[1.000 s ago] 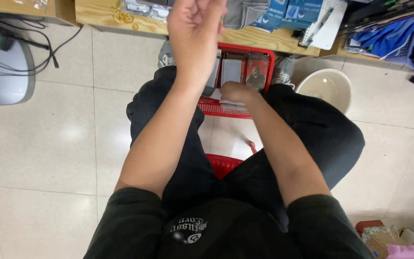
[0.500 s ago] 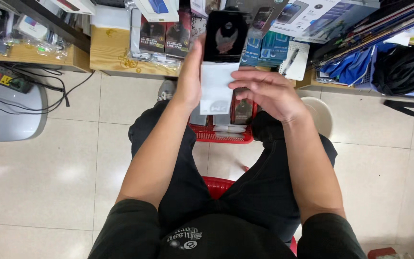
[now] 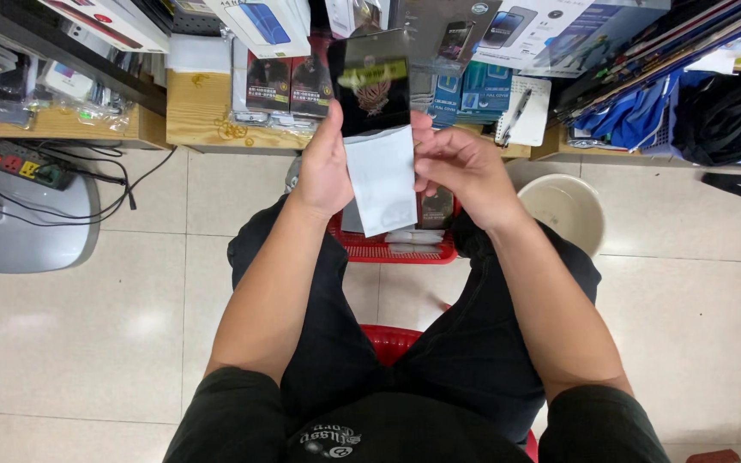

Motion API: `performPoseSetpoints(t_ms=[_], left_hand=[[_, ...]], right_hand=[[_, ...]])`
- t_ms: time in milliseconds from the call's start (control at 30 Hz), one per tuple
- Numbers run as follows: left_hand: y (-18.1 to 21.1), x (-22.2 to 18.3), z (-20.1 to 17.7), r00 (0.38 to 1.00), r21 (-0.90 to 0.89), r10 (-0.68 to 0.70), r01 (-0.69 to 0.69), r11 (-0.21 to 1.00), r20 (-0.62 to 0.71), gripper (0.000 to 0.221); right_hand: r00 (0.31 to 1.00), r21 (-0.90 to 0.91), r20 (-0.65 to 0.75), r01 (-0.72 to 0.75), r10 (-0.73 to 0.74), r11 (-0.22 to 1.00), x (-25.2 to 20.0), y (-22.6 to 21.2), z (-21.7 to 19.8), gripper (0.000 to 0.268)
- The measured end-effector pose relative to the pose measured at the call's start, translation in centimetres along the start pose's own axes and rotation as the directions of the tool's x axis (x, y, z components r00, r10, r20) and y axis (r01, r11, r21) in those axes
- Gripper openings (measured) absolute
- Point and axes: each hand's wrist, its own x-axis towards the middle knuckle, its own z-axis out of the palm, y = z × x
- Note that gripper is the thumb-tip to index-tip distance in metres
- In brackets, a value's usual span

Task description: The person holds a mobile phone screen and wipes the surface with a white cloth.

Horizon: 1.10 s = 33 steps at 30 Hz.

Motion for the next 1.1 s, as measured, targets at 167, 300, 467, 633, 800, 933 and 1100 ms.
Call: performPoseSetpoints(t_ms=[167, 300, 467, 633, 800, 933, 1100], left_hand=[[0.6, 0.0, 0.0, 0.970, 0.081, 0.185, -0.175, 0.981, -0.155, 0.079], [0.3, 0.0, -1.1, 0.923, 0.259, 0.367, -0.329, 0.908, -0.116, 0.054], [-0.4, -0.9, -2.3, 0.904, 0.504, 0.396, -0.269, 0.821, -0.162, 0.052], [-2.3, -1.6, -6.4, 0.904, 0.586, 0.362, -0.169, 0.793, -0.229, 0.055], [-0.7, -0.6, -4.0, 0.892, 0.591, 0.401, -0.212, 0.778, -0.208, 0.049], [-0.8, -0.3, -5.2, 0.828, 0.618, 0.459, -0.183, 0.764, -0.322, 0.032], [-0.6, -0.1, -4.4, 0.753, 0.613, 0.497, -0.160, 0.774, -0.432, 0.013]], right_hand=[[0.990, -0.168, 0.116, -0.061, 0.082, 0.984, -0.4, 0.1, 1.6, 0.012], [0.993, -0.141, 0.094, -0.062, 0.076, 0.988, -0.5, -0.9, 2.1, 0.010], [0.999, -0.171, 0.024, -0.027, 0.032, 0.985, -0.4, 0.0, 1.3, 0.007], [1.000, -0.125, -0.009, -0.024, 0.023, 0.992, -0.5, -0.2, 1.9, 0.005], [0.993, -0.141, -0.116, -0.016, 0.000, 0.990, -0.6, -1.2, 2.5, 0.005], [0.989, -0.156, -0.145, -0.009, -0.014, 0.988, -0.5, -1.6, 2.9, 0.006], [0.985, -0.183, -0.169, -0.004, -0.027, 0.983, -0.4, -2.2, 3.3, 0.006]])
